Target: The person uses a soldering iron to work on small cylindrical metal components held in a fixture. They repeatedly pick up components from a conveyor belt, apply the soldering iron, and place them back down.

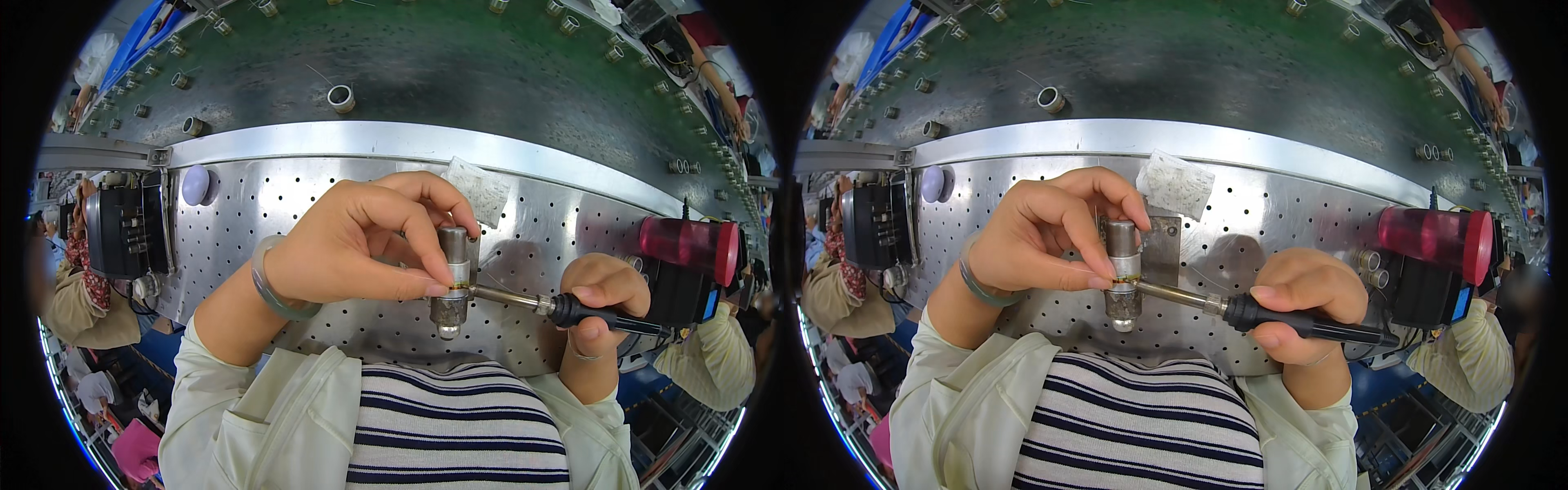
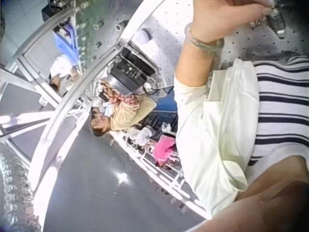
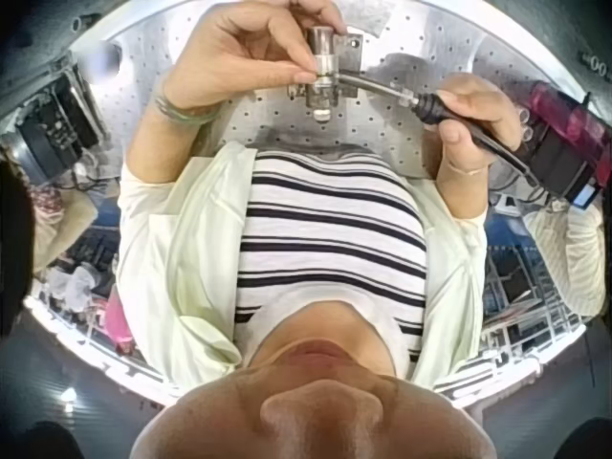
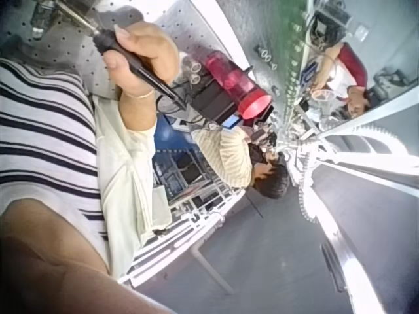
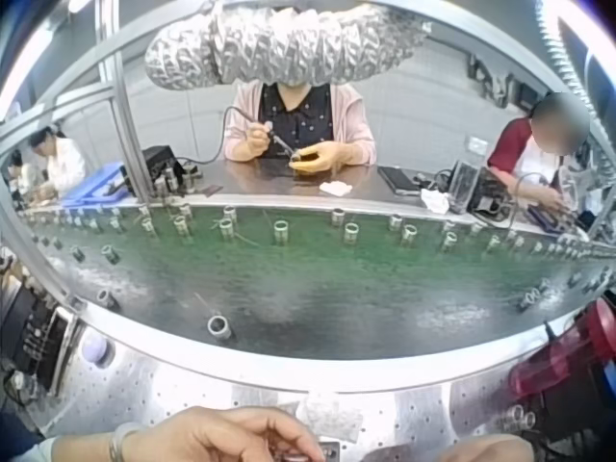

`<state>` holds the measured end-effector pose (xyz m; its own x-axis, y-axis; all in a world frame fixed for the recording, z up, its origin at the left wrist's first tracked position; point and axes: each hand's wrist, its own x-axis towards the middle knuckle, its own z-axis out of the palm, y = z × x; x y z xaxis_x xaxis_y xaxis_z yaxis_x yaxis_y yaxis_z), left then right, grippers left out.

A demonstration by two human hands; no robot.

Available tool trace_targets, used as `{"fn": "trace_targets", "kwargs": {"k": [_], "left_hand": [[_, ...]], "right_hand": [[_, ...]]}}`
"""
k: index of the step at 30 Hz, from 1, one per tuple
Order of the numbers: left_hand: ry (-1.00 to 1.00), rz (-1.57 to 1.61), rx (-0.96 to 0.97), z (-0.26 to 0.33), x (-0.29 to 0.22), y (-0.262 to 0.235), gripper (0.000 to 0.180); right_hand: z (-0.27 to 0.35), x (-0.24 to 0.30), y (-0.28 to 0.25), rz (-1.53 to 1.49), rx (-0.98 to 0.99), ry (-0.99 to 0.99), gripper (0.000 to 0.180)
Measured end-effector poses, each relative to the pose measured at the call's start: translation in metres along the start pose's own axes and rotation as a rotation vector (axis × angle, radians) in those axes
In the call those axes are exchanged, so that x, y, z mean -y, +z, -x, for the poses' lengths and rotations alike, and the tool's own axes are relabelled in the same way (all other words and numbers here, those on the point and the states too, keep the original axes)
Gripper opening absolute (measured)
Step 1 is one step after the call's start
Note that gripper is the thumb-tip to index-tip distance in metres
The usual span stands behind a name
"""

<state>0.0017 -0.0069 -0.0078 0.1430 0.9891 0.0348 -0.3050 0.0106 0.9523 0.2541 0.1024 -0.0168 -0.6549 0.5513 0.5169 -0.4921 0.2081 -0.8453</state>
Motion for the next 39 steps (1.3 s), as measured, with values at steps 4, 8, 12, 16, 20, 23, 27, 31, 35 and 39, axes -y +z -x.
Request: {"fn": "trace_targets", "kwargs": {"k": [4, 8, 12, 16, 20, 23, 27, 31, 35, 39], "left_hand": [[0.005, 0.005, -0.005, 0.0, 0.0, 0.001, 0.016], [0.005, 0.01, -0.001, 0.0, 0.0, 0.0, 0.016], [0.008, 0.001, 0.003, 0.0, 0.002, -0.001, 0.016], [0.005, 0.003, 0.004, 0.0, 0.001, -0.001, 0.017], [-0.013, 0.038, 0.028, 0.0, 0.001, -0.002, 0.018], [-0.091, 0.109, 0.046, -0.003, -0.001, -0.004, 0.029], [-0.203, 0.154, 0.059, -0.006, -0.003, -0.002, 0.044], [-0.241, 0.132, 0.072, -0.006, -0.005, -0.002, 0.047], [-0.244, 0.141, 0.042, -0.007, -0.008, 0.002, 0.054], [-0.256, 0.184, 0.031, -0.009, -0.011, 0.006, 0.061]], "right_hand": [[-0.001, 0.001, 0.001, 0.041, 0.004, 0.005, 0.026], [-0.001, 0.0, 0.0, 0.029, 0.007, 0.015, 0.026], [-0.002, 0.0, 0.0, 0.032, 0.011, 0.006, 0.025], [-0.002, 0.0, -0.001, 0.042, 0.012, 0.006, 0.026], [-0.003, 0.001, -0.002, 0.05, 0.021, 0.008, 0.026], [-0.004, 0.002, -0.003, 0.071, 0.032, 0.006, 0.026], [-0.004, 0.002, -0.003, 0.092, 0.033, -0.004, 0.025], [-0.004, 0.002, -0.003, 0.07, 0.034, 0.0, 0.025], [-0.004, 0.004, -0.003, 0.101, 0.041, -0.002, 0.025], [-0.003, 0.004, -0.004, 0.094, 0.045, 0.006, 0.024]]}}
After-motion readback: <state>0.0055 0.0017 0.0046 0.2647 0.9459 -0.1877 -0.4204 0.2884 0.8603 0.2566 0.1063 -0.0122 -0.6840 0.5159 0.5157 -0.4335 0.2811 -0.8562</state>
